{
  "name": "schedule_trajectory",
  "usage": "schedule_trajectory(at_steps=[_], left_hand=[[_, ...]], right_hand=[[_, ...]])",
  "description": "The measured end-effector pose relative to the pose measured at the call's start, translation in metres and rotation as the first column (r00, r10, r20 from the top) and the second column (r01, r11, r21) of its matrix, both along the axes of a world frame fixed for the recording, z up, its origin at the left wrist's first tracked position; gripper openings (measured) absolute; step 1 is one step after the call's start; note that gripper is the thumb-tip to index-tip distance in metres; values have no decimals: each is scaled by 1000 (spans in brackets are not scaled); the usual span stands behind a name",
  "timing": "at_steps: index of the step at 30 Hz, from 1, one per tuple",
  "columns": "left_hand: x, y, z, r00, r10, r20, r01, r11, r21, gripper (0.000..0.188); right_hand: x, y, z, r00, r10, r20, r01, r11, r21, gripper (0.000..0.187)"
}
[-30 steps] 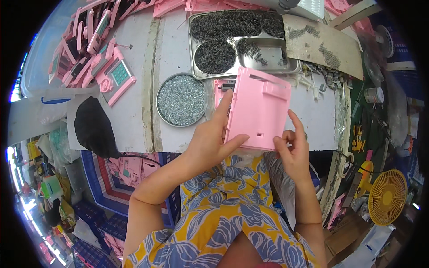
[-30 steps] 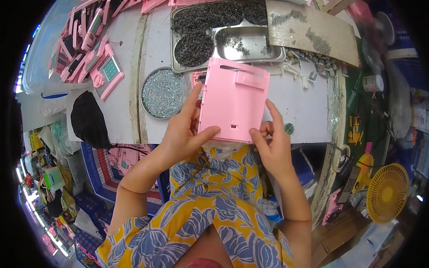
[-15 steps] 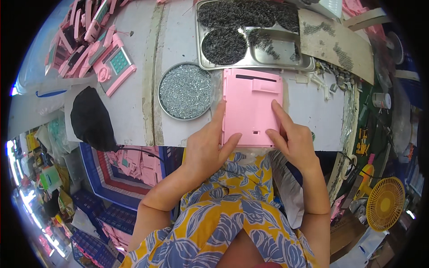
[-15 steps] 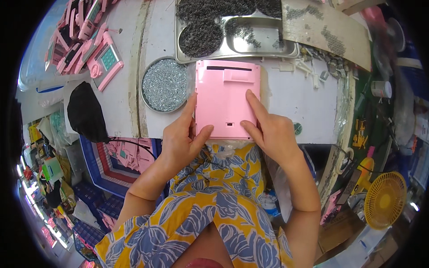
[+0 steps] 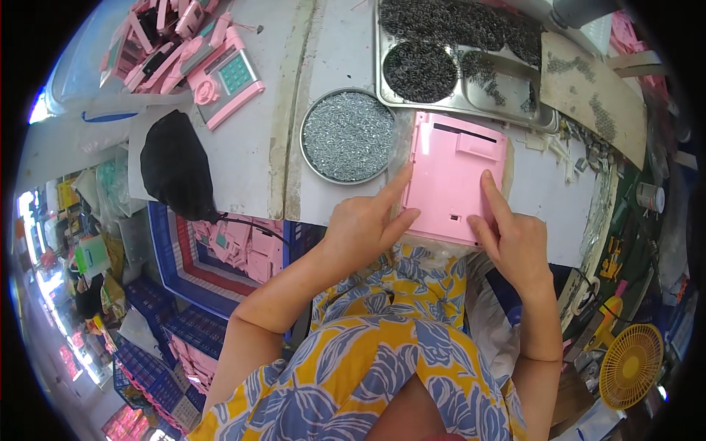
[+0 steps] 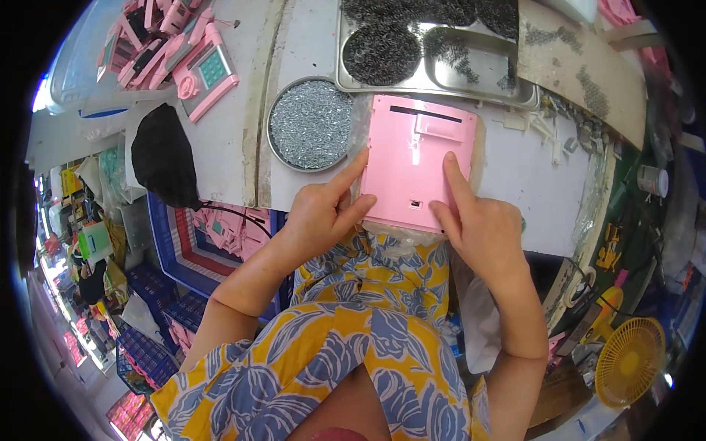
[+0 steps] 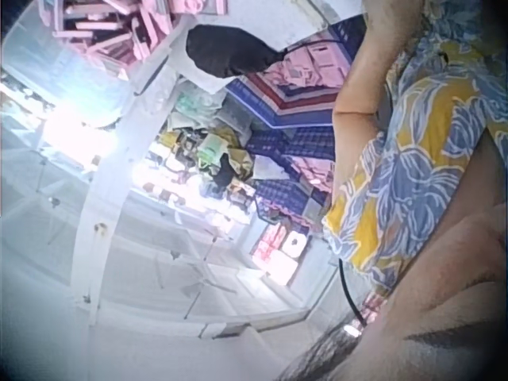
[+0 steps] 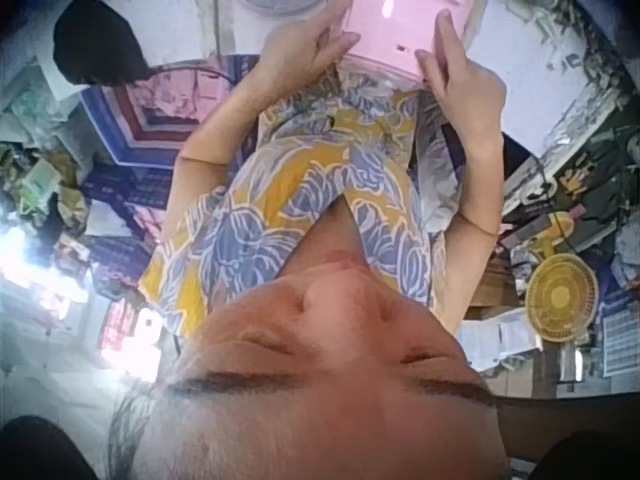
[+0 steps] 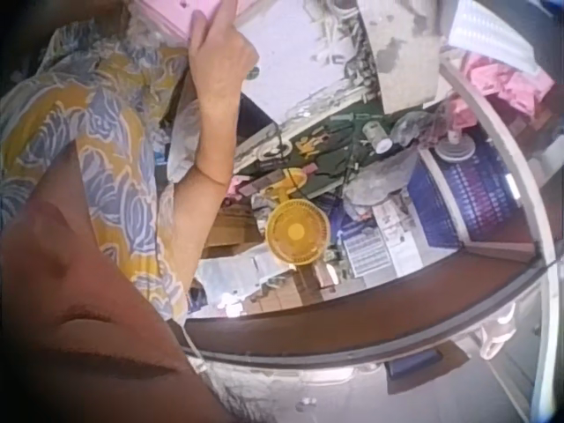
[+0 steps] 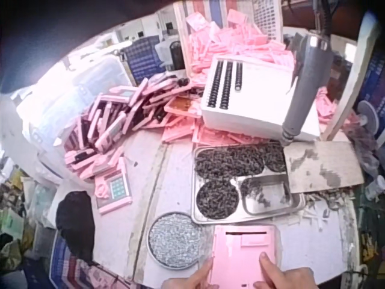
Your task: Assembling a pink toy cash register by soldering internal wires and using an electric screwdriver.
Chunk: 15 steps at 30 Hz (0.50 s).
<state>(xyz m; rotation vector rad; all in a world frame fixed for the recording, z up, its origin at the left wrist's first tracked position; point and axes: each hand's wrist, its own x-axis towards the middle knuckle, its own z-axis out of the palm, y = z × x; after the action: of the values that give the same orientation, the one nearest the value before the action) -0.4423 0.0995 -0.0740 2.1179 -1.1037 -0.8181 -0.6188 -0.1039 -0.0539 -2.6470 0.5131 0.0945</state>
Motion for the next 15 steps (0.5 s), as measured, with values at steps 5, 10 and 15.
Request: schedule_trajectory(at_steps=[5,10,15], left_hand=[[53,3,13,976,214,44,-198,951,-235,34],[97,-12,-3,789,-11,615,160,969,-188,13],[98,-12,-10,774,81,628,67,976,-207,10]], right_hand=[[3,-60,18,883,-288,372,226,953,200,33],[112,-179,61,358,-390,848,-89,890,447,45],[173,-143,100,547,-245,800,-154,911,384,32]])
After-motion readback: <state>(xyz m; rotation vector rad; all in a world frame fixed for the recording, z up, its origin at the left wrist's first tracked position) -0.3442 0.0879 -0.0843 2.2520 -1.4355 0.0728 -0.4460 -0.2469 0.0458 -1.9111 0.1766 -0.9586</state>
